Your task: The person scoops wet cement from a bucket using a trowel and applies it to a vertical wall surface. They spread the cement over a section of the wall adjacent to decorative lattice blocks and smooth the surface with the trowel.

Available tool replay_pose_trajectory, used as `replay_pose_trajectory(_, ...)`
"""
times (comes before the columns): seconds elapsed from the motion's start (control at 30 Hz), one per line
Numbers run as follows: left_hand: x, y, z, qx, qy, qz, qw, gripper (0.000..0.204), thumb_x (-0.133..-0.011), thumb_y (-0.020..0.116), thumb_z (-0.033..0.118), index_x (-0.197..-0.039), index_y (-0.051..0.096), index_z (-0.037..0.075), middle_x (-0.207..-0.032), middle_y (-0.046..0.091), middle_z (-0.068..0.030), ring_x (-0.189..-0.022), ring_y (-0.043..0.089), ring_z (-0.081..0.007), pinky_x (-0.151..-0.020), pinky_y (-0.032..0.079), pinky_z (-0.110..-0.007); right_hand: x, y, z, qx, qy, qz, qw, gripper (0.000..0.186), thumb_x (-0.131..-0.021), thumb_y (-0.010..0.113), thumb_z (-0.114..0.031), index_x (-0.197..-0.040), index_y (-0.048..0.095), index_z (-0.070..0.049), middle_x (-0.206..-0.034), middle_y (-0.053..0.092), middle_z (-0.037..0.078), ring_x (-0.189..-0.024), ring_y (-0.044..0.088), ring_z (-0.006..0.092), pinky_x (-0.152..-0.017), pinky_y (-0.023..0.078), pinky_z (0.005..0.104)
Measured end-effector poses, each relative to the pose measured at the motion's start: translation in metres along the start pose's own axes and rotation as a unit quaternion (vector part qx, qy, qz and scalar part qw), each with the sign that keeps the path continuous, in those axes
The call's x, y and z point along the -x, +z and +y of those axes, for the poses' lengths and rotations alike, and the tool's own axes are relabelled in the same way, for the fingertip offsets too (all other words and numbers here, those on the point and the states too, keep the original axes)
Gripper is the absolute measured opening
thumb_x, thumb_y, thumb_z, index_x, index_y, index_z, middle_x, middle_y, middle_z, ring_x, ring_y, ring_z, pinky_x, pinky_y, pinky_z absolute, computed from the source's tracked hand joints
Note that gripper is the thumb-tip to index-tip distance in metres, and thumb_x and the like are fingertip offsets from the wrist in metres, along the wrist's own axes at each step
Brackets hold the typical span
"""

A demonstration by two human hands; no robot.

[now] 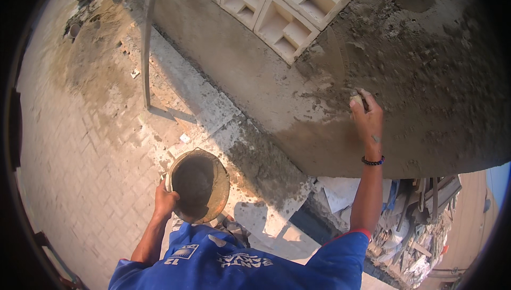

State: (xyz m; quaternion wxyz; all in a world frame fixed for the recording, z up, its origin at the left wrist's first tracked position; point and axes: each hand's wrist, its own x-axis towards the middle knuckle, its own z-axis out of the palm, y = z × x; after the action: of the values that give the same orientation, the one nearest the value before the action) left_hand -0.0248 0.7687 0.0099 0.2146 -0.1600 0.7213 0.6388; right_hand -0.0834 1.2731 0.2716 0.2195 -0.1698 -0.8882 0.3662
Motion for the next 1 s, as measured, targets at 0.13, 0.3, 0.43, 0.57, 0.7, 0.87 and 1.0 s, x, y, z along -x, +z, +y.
replay_pose_trajectory(0.13, -0.001, -0.006, -0.008, -0.002, -0.004, 0.016, 1.0, 0.068, -0.065, 0.051, -0.016, -0.132, 0.052, -0.005, -0.104, 0.067, -0.0126, -0.087, 0.065, -0.0205, -0.075, 0.052, -0.031, 0.035, 0.033, 0.035, 0.046, 0.08, -0.166, 0.982, 0.045, -0.085, 0.068, -0.018, -0.123, 0.06, 0.005, -0.082, 0.062, 0.004, -0.063, 0.054, 0.0085, -0.059, 0.046, 0.026)
replay_pose_trajectory(0.3, -0.005, -0.01, -0.011, 0.009, 0.015, 0.016, 1.0, 0.069, -0.064, 0.05, -0.016, -0.132, 0.052, -0.006, -0.108, 0.066, -0.014, -0.091, 0.064, -0.0221, -0.079, 0.051, -0.032, 0.039, 0.093, 0.101, 0.137, 0.066, -0.183, 0.971, 0.045, -0.085, 0.07, -0.018, -0.123, 0.061, 0.005, -0.087, 0.064, 0.008, -0.064, 0.058, 0.0138, -0.06, 0.049, 0.0315)
replay_pose_trajectory(0.43, -0.003, -0.014, -0.008, 0.007, 0.029, 0.02, 0.999, 0.07, -0.064, 0.05, -0.015, -0.133, 0.051, -0.006, -0.11, 0.066, -0.0151, -0.094, 0.064, -0.0235, -0.082, 0.051, -0.032, -0.008, 0.115, 0.121, 0.101, 0.136, -0.128, 0.977, 0.047, -0.085, 0.071, -0.019, -0.124, 0.06, 0.006, -0.091, 0.066, 0.01, -0.062, 0.057, 0.0147, -0.061, 0.05, 0.0334)
replay_pose_trajectory(0.57, -0.001, -0.009, 0.005, 0.053, 0.038, 0.017, 0.998, 0.072, -0.063, 0.05, -0.015, -0.134, 0.051, -0.005, -0.112, 0.066, -0.015, -0.095, 0.064, -0.0229, -0.083, 0.051, -0.031, -0.031, 0.056, 0.052, 0.069, 0.153, -0.083, 0.982, 0.045, -0.085, 0.071, -0.02, -0.121, 0.062, 0.005, -0.095, 0.069, 0.012, -0.068, 0.063, 0.0208, -0.069, 0.052, 0.0367)
replay_pose_trajectory(0.7, 0.001, -0.008, 0.023, 0.034, 0.025, 0.021, 0.999, 0.069, -0.064, 0.05, -0.014, -0.133, 0.054, -0.004, -0.111, 0.067, -0.013, -0.094, 0.063, -0.0201, -0.081, 0.05, -0.028, -0.017, -0.004, 0.007, 0.087, 0.07, 0.013, 0.994, 0.044, -0.083, 0.072, -0.014, -0.122, 0.062, 0.005, -0.101, 0.07, 0.017, -0.085, 0.067, 0.028, -0.076, 0.052, 0.0395)
replay_pose_trajectory(0.87, 0.02, -0.019, 0.018, 0.014, 0.03, 0.022, 0.999, 0.066, -0.066, 0.05, -0.013, -0.131, 0.054, -0.005, -0.108, 0.067, -0.0135, -0.088, 0.064, -0.0197, -0.076, 0.051, -0.029, 0.02, -0.059, -0.027, 0.288, -0.139, 0.074, 0.944, 0.04, -0.078, 0.074, -0.012, -0.114, 0.064, 0.003, -0.101, 0.068, 0.019, -0.091, 0.067, 0.0306, -0.079, 0.051, 0.0398)
replay_pose_trajectory(1.0, 0.053, -0.014, 0.027, 0.004, 0.058, 0.015, 0.998, 0.062, -0.067, 0.051, -0.012, -0.129, 0.055, -0.007, -0.101, 0.068, -0.0134, -0.082, 0.065, -0.0203, -0.072, 0.052, -0.03, 0.069, -0.122, -0.117, 0.265, -0.178, 0.004, 0.948, 0.038, -0.076, 0.076, -0.015, -0.108, 0.063, 0.002, -0.096, 0.065, 0.017, -0.089, 0.064, 0.033, -0.08, 0.05, 0.0374)
